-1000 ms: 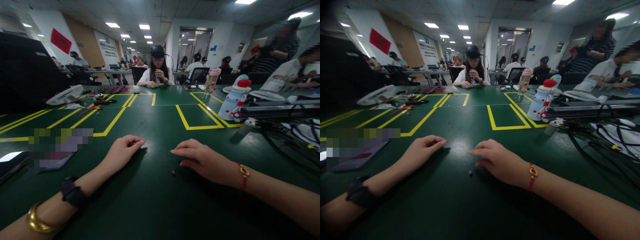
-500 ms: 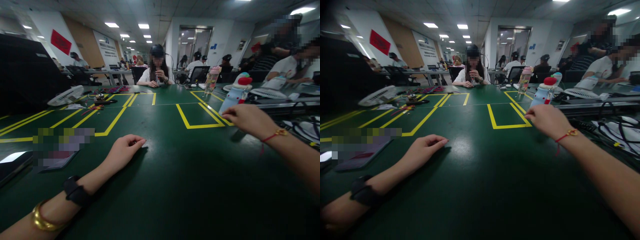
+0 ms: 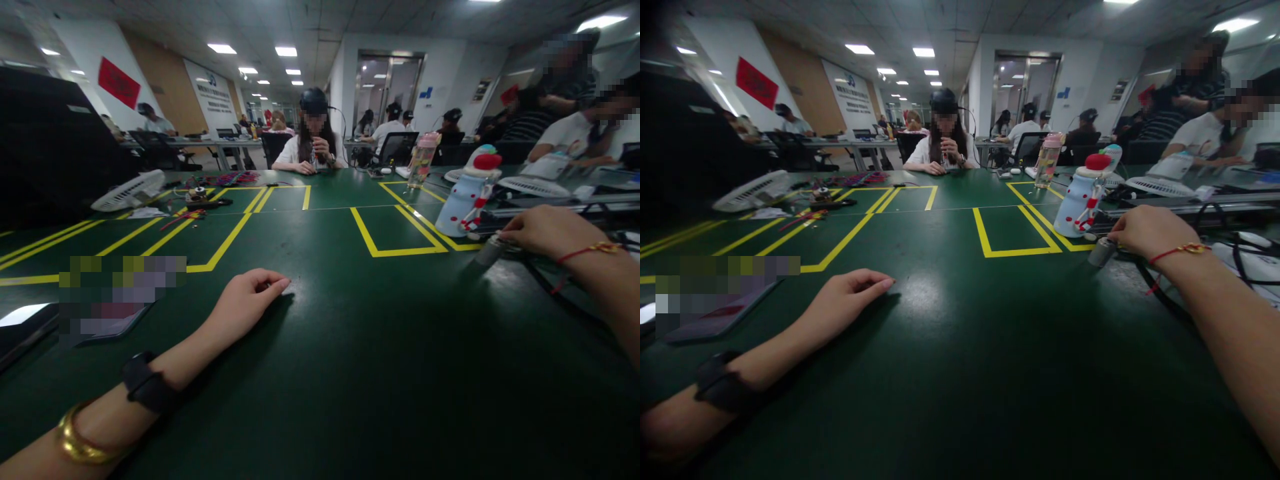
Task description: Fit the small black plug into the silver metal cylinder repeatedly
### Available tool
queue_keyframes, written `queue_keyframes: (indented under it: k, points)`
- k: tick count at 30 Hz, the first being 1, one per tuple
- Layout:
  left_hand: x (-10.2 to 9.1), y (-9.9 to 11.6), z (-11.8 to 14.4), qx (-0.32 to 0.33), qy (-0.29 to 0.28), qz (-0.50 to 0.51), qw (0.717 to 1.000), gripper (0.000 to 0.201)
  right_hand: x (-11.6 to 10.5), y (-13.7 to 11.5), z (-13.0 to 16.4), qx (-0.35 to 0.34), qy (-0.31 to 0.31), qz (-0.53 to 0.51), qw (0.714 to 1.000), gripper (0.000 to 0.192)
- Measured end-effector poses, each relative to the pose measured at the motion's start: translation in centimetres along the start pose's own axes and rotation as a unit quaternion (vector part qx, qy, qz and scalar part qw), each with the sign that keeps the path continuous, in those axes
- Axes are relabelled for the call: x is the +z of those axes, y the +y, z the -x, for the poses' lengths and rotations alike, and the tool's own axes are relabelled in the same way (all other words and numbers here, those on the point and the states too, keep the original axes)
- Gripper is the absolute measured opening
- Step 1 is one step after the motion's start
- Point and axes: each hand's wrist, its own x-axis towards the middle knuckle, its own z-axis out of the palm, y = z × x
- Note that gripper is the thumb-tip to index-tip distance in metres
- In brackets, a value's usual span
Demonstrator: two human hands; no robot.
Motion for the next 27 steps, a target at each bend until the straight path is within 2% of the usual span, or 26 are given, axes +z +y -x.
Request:
queue_keyframes:
  k: [4, 13, 20, 27]
  points:
    - [0.00, 0.03, 0.02, -0.003, 0.001, 0.002, 1.000, 0.036, 0.22, 0.49, -0.33, 0.002, -0.014, 0.001, 1.000, 0.027]
    - [0.06, -0.17, -0.02, 0.001, -0.003, 0.001, 1.000, 0.037, 0.42, 0.69, -0.28, 0.028, 0.013, -0.009, 0.999, 0.037]
    - [0.02, -0.23, 0.01, -0.002, -0.008, 0.001, 1.000, 0.037, 0.36, 0.58, -0.48, 0.032, -0.015, -0.005, 0.999, 0.034]
    - [0.08, -0.07, -0.02, -0.005, -0.001, 0.004, 1.000, 0.036, 0.59, 0.99, -0.79, 0.038, -0.023, -0.007, 0.999, 0.054]
